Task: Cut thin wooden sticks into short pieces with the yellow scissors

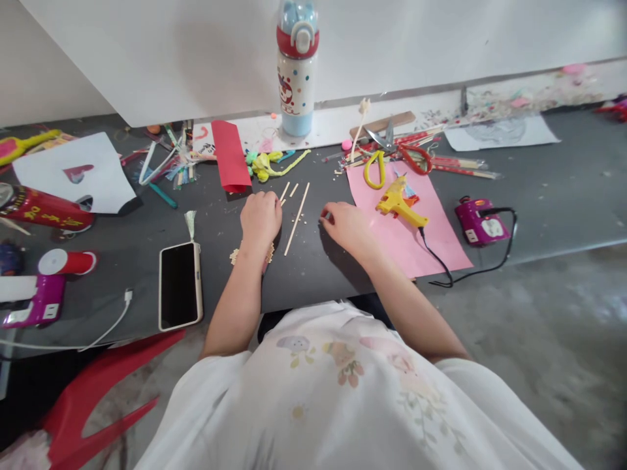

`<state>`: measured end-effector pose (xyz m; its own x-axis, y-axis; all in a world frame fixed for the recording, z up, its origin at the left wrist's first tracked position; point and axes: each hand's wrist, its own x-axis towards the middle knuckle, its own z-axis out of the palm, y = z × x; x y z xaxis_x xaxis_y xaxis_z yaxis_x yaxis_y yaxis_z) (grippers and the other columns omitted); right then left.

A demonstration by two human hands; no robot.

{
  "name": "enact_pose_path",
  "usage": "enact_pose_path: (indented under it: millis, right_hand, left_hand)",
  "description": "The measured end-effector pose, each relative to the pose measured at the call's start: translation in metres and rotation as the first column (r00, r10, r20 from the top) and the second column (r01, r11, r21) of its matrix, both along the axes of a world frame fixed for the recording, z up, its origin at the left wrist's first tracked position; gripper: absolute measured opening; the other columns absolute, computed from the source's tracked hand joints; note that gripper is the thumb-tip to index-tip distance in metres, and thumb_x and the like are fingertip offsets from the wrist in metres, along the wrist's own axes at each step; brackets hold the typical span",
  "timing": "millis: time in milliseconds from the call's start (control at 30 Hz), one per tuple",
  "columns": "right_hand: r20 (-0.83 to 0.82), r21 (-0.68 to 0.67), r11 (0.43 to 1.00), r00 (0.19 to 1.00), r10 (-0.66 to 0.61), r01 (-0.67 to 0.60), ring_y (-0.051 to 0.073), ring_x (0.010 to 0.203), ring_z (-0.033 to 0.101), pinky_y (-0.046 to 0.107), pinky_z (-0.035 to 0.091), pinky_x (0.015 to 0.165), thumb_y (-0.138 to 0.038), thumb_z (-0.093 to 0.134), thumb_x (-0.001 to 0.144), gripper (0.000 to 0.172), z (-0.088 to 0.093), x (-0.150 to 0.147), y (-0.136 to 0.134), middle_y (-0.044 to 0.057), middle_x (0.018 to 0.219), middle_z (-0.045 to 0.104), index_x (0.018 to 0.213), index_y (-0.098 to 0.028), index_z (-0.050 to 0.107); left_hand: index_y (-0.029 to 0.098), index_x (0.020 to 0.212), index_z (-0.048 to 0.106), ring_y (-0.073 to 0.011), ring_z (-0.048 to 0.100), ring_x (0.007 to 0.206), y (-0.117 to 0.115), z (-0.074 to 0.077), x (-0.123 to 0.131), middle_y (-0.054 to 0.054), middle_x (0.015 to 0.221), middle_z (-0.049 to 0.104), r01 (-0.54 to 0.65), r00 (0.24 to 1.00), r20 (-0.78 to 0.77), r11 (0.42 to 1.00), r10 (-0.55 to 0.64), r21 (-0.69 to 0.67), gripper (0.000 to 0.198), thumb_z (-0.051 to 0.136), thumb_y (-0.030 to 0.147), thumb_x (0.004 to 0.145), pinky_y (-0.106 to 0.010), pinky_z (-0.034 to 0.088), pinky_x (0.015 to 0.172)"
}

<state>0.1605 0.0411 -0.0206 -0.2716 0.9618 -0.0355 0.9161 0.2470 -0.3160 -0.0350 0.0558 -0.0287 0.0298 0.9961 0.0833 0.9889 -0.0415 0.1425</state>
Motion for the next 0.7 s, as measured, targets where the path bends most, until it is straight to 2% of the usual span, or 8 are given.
enact_pose_path:
  millis: [100,233,700]
  right_hand:
    - [0.048,0.022,0.996,0.996,0.080,-0.081,0.023,0.084,0.063,0.033,0.043,0.073,-0.023,0.046,0.090,0.020,-0.005,-0.017,-0.001,0.010,0.093,0.068,0.094,-0.018,0.065]
    - [0.078,0.053,0.995,0.993,0.083,-0.088,0.024,0.084,0.063,0.033,0.043,0.071,-0.025,0.042,0.093,0.024,-0.009,-0.030,-0.002,0.012,0.094,0.067,0.093,-0.016,0.065]
    - [0.129,0.053,0.992,0.986,0.105,-0.113,0.026,0.086,0.063,0.035,0.046,0.074,-0.017,0.041,0.091,0.026,-0.011,-0.039,-0.003,0.015,0.094,0.067,0.092,-0.012,0.066]
  left_hand:
    - [0.018,0.097,0.063,-0.0263,0.057,0.098,-0.002,0.001,0.002,-0.012,0.097,0.064,0.006,1.000,-0.002,1.000,-0.006,0.016,0.031,0.033,0.027,0.095,-0.036,0.042,0.081]
    - [0.017,0.096,0.063,-0.0265,0.056,0.097,-0.003,0.004,0.003,-0.013,0.097,0.064,0.003,1.000,0.013,1.000,-0.003,0.006,0.034,0.030,0.027,0.095,-0.036,0.042,0.080]
    - [0.017,0.097,0.062,-0.0256,0.056,0.098,-0.005,0.005,0.001,-0.012,0.099,0.064,-0.018,0.998,0.054,1.000,0.017,0.021,0.032,0.031,0.027,0.095,-0.036,0.041,0.083]
